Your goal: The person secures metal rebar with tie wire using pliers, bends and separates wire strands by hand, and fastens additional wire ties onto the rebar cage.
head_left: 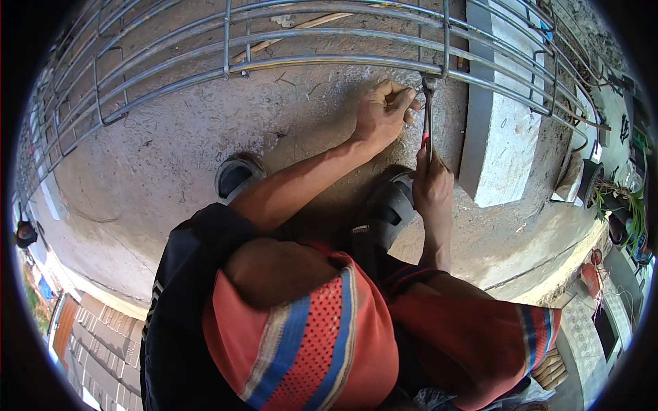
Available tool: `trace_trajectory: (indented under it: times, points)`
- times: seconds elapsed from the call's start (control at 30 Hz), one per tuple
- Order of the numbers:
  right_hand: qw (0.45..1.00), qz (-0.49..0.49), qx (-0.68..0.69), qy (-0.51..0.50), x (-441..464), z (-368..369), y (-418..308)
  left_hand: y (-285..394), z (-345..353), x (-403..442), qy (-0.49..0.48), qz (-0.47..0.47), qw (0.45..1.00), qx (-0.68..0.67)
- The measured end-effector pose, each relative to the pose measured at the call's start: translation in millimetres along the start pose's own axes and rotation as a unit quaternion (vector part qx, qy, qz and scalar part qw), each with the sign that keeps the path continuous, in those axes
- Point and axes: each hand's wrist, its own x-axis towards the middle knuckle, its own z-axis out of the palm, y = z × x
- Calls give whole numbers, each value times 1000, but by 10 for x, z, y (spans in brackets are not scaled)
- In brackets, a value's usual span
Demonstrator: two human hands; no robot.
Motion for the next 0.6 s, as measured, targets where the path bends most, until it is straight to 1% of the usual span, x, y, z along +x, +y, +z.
trace_trajectory:
  times: [0.13,0.23,0.3,0.33,0.4,0.43,0.6]
  points:
    - [999,-33,-20,3,9,-1,11,-16,-31,11,-10,49,997,62]
    - [990,-121,-70,15,13,30,91,-83,-65,11,-6,95,990,104]
    - [998,-50,-39,3,12,-31,16,-71,-86,-1,-6,118,985,123]
    - [1000,-15,-23,-4,10,-58,-36,-46,-80,-9,-3,113,986,124]
    - [998,-39,-44,5,2,-61,-59,19,-64,-32,4,101,987,126]
    - [997,-52,-55,10,2,-61,-66,28,-63,-34,4,110,985,135]
    - [998,-29,45,-27,-17,-13,-59,6,-77,-34,12,146,978,146]
